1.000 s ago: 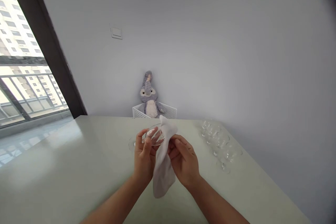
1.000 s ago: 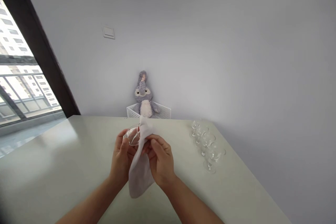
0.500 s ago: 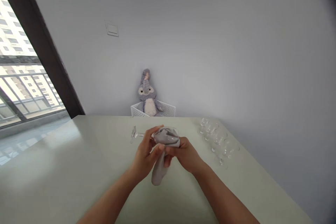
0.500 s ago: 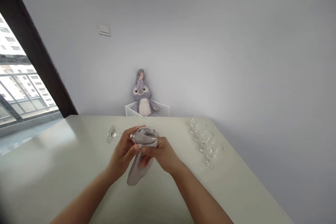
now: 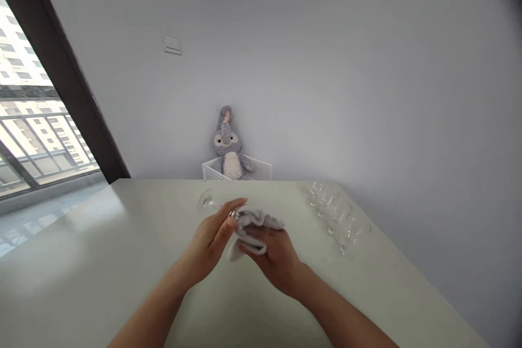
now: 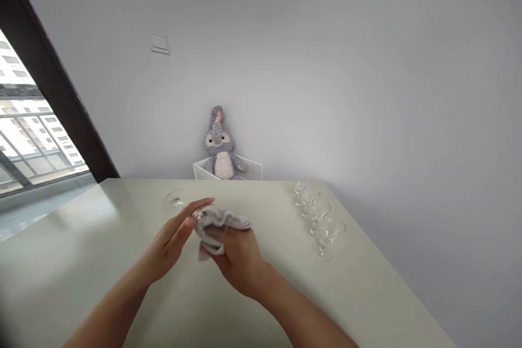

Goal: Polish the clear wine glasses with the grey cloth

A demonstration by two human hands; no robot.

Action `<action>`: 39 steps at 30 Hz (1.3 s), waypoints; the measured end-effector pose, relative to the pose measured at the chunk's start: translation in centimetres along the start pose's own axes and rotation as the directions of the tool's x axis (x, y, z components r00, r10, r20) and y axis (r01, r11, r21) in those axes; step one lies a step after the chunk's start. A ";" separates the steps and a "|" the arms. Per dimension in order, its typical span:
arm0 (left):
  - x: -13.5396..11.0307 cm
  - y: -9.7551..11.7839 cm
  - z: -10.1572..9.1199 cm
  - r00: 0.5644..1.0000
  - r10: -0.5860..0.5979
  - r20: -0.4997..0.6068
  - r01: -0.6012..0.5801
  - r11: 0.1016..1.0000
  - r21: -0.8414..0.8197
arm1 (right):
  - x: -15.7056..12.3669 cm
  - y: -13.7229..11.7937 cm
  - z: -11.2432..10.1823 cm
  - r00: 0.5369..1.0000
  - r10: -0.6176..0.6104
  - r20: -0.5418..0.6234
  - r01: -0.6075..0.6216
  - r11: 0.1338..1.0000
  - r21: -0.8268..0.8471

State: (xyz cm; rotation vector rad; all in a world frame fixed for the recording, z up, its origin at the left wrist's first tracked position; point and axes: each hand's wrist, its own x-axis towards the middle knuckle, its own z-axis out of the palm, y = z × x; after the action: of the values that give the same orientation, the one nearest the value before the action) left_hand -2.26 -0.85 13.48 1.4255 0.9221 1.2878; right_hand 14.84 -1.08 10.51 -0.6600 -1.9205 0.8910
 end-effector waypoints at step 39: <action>0.2 -0.9 0.9 0.662 0.622 0.419 -0.506 -0.042 0.861 | -0.4 -3.3 -6.7 0.978 -0.051 0.201 0.179 0.697 -0.694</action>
State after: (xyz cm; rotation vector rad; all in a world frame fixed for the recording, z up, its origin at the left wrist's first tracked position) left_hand -1.29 -0.63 12.69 3.0891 1.3564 1.3767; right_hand 20.69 -1.19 15.21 -0.9108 -2.4408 0.0710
